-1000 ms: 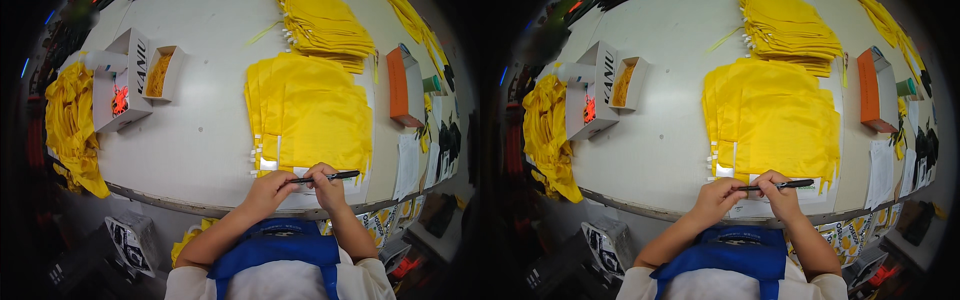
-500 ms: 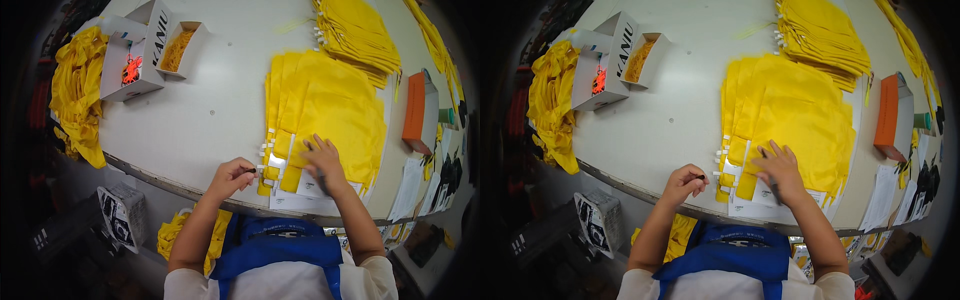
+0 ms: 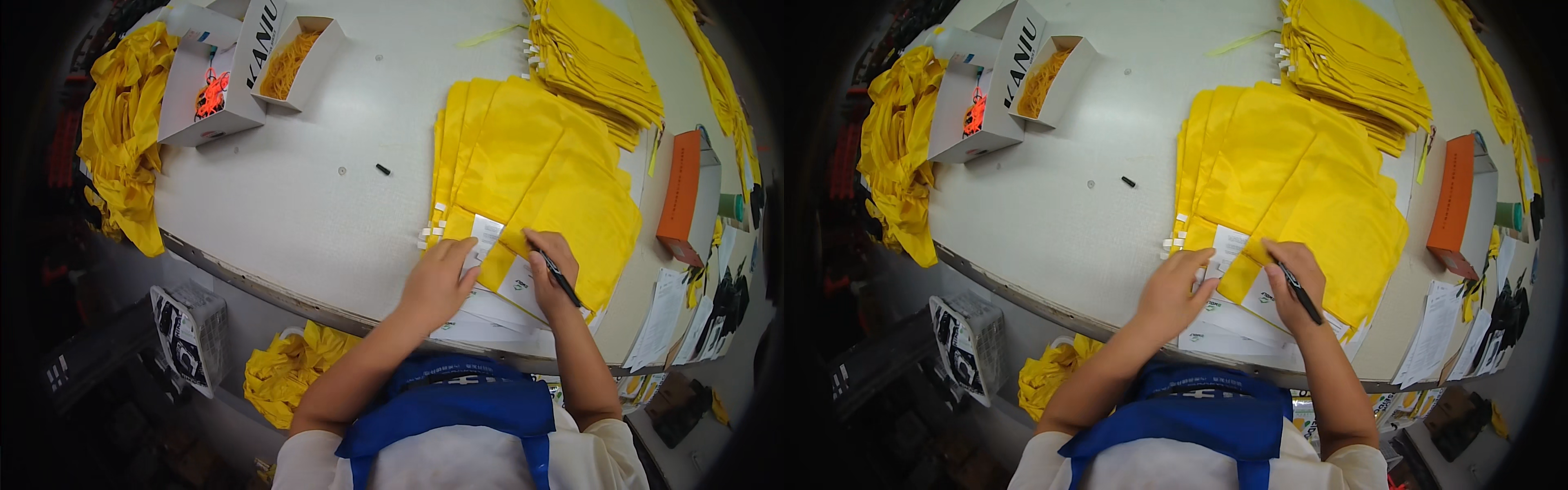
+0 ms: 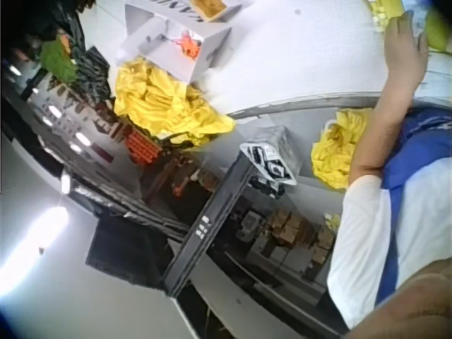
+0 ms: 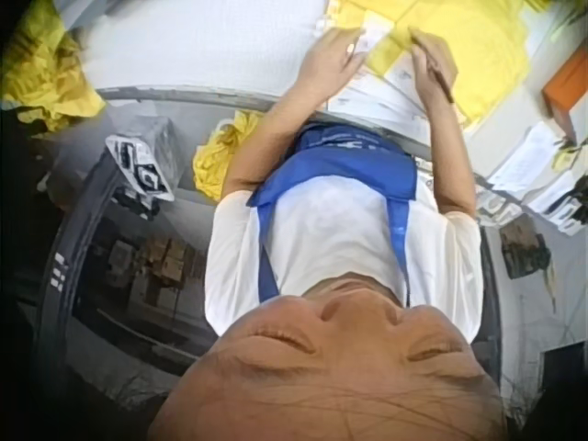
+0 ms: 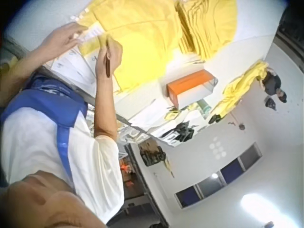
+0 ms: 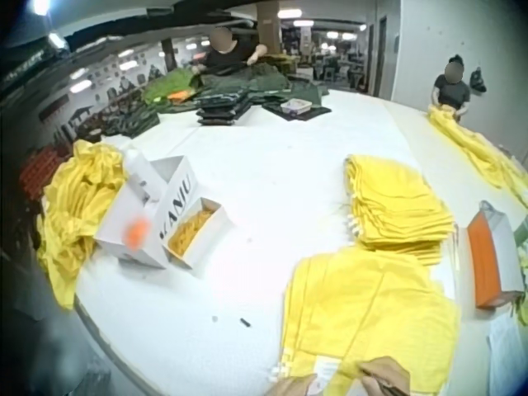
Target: The person writes on tags attached to a stack of yellow garments, then unfolds a yellow raincoat, smooths it, and folds it on a table. The person also moves a small box and handles other yellow garments on the table.
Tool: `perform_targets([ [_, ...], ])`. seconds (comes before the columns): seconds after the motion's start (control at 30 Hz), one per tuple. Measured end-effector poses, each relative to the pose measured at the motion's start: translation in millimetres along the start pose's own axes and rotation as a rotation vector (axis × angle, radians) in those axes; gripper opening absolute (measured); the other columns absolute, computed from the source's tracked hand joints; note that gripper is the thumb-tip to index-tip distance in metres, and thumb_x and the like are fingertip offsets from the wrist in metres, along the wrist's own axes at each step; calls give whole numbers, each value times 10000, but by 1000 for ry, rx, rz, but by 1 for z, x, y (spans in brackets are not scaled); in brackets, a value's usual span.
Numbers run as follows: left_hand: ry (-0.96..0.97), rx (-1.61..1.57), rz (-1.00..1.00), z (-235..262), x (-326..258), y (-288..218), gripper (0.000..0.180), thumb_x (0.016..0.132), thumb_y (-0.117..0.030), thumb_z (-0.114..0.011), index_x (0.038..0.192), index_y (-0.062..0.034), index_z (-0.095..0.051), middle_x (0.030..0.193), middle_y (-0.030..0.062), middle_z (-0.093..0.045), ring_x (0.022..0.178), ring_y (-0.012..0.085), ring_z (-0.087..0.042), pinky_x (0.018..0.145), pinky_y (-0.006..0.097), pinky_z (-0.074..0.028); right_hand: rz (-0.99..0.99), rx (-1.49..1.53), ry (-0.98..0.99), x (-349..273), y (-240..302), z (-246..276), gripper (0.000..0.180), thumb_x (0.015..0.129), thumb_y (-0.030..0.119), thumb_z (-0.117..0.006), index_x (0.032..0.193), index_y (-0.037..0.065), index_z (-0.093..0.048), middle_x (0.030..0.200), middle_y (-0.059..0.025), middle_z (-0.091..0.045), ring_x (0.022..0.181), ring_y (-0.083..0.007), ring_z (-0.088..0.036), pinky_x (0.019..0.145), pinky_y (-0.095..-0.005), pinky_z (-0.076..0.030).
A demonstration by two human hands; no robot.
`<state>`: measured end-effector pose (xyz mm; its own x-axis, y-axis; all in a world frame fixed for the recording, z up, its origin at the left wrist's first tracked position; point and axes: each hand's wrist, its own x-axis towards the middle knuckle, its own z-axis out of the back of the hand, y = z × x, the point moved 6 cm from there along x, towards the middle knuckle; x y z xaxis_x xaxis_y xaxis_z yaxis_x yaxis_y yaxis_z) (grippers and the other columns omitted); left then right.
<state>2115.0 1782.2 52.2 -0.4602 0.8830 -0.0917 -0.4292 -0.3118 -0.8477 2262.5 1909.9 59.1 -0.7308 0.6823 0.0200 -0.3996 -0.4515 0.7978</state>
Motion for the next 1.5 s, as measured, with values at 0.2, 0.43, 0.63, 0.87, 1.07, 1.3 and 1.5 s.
perform_targets([
  [0.2, 11, 93, 108, -31, 8, 14, 122, 782, -97, -667, 877, -36, -622, 846, 135, -603, 771, 319, -607, 665, 388, -498, -354, 469, -51, -15, -21, -39, 132, 778, 8, -690, 837, 25, -572, 789, -27, -604, 721, -71, -557, 649, -220, -464],
  [0.43, 37, 109, 131, -33, 11, 23, 70, 807, -95, -635, 824, -34, -606, 809, 147, -590, 749, 338, -597, 650, 409, -490, -165, 201, -28, -11, -16, -45, 147, 706, 50, -739, 766, 76, -608, 720, -64, -606, 653, -192, -572, 609, -291, -458],
  [0.63, 71, 115, 145, -35, 12, 23, 79, 842, -114, -602, 835, -35, -604, 834, 157, -589, 765, 347, -593, 670, 418, -487, -32, 84, -34, -3, -5, -45, 160, 668, 55, -750, 740, 86, -611, 698, -82, -601, 644, -270, -555, 605, -337, -436],
  [0.87, 60, 105, 125, -34, 12, 19, 72, 836, -113, -611, 849, -42, -618, 838, 140, -598, 778, 337, -594, 675, 411, -488, -208, 194, -96, -9, -9, -39, 159, 712, 37, -731, 824, 52, -619, 787, -103, -628, 713, -269, -597, 707, -339, -476],
  [1.07, 197, -83, -175, -36, -20, -9, 132, 814, -90, -658, 938, -48, -641, 827, 101, -599, 759, 249, -614, 660, 342, -507, -87, 114, -55, 4, -11, -18, 179, 821, 55, -641, 999, 40, -643, 929, -119, -664, 866, -256, -624, 787, -321, -488],
  [1.3, -155, 12, 200, 17, 8, 33, 207, 810, -70, -660, 1002, -31, -593, 880, 94, -559, 626, 204, -566, 584, 307, -469, 1, 190, 11, 22, 8, -27, 188, 794, 36, -666, 979, 21, -639, 816, -105, -640, 729, -176, -601, 673, -277, -484],
  [1.5, -131, 38, 230, 9, 25, 49, 72, 803, -67, -648, 831, -1, -636, 779, 143, -610, 681, 269, -612, 614, 345, -490, -256, 281, 49, 28, -1, -74, 169, 748, 108, -746, 819, 40, -608, 748, -66, -632, 639, -128, -587, 597, -253, -479],
])
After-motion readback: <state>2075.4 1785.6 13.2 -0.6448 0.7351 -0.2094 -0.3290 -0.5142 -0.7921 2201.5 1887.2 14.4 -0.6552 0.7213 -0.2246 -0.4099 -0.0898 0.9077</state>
